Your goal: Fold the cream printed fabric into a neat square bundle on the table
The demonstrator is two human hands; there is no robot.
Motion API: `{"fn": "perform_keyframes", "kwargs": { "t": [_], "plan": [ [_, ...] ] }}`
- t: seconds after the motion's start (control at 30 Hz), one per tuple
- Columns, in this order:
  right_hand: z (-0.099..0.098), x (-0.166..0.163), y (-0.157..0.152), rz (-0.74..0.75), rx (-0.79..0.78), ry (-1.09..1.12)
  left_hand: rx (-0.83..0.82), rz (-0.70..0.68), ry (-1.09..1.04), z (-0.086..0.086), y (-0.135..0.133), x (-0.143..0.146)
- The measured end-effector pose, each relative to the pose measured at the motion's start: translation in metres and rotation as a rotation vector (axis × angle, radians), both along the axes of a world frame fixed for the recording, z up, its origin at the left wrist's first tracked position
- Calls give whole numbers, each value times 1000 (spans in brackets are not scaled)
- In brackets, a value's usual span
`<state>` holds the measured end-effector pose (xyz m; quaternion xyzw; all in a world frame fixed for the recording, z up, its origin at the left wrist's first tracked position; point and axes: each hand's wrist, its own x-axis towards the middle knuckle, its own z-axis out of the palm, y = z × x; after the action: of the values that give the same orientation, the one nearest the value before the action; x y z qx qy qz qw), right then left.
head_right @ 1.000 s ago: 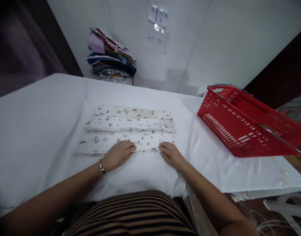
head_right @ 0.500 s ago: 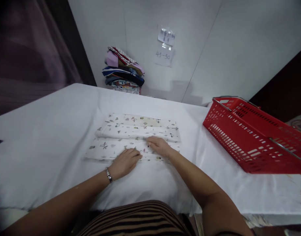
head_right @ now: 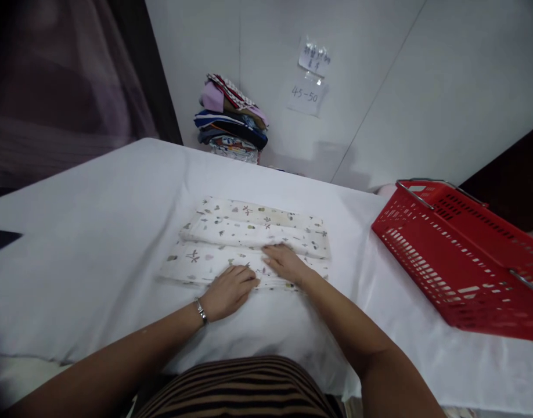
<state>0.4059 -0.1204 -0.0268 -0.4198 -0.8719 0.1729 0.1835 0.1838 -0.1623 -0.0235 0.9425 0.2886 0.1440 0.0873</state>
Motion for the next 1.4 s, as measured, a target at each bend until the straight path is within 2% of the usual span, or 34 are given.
{"fn": "perform_keyframes", "kwargs": {
  "t": [0.3, 0.47, 0.77, 1.07, 1.2, 1.27, 1.33, 1.4],
  "plan": [
    [12, -1, 7, 2, -71, -75, 12, 19, 4, -1, -2, 0],
    [8, -9, 6, -31, -15, -164, 19, 21, 20, -1, -3, -1],
    [2, -14, 5, 7, 26, -198, 37, 27, 19, -5, -4, -1],
    [-8, -30, -2, 138, 39, -120, 62, 28, -8, -9, -5, 0],
    [2, -27, -9, 139, 15, 0, 13, 2, -60, -10, -3, -4],
    [11, -18, -13, 99, 35, 79, -29, -41, -107, -6, 0, -11],
    [19, -3, -11, -11, 85, 134, -63, -46, -151, 2, 7, -23],
    [24, 19, -3, -163, 129, 122, -61, 37, -187, 13, 21, -39]
  ]
}}
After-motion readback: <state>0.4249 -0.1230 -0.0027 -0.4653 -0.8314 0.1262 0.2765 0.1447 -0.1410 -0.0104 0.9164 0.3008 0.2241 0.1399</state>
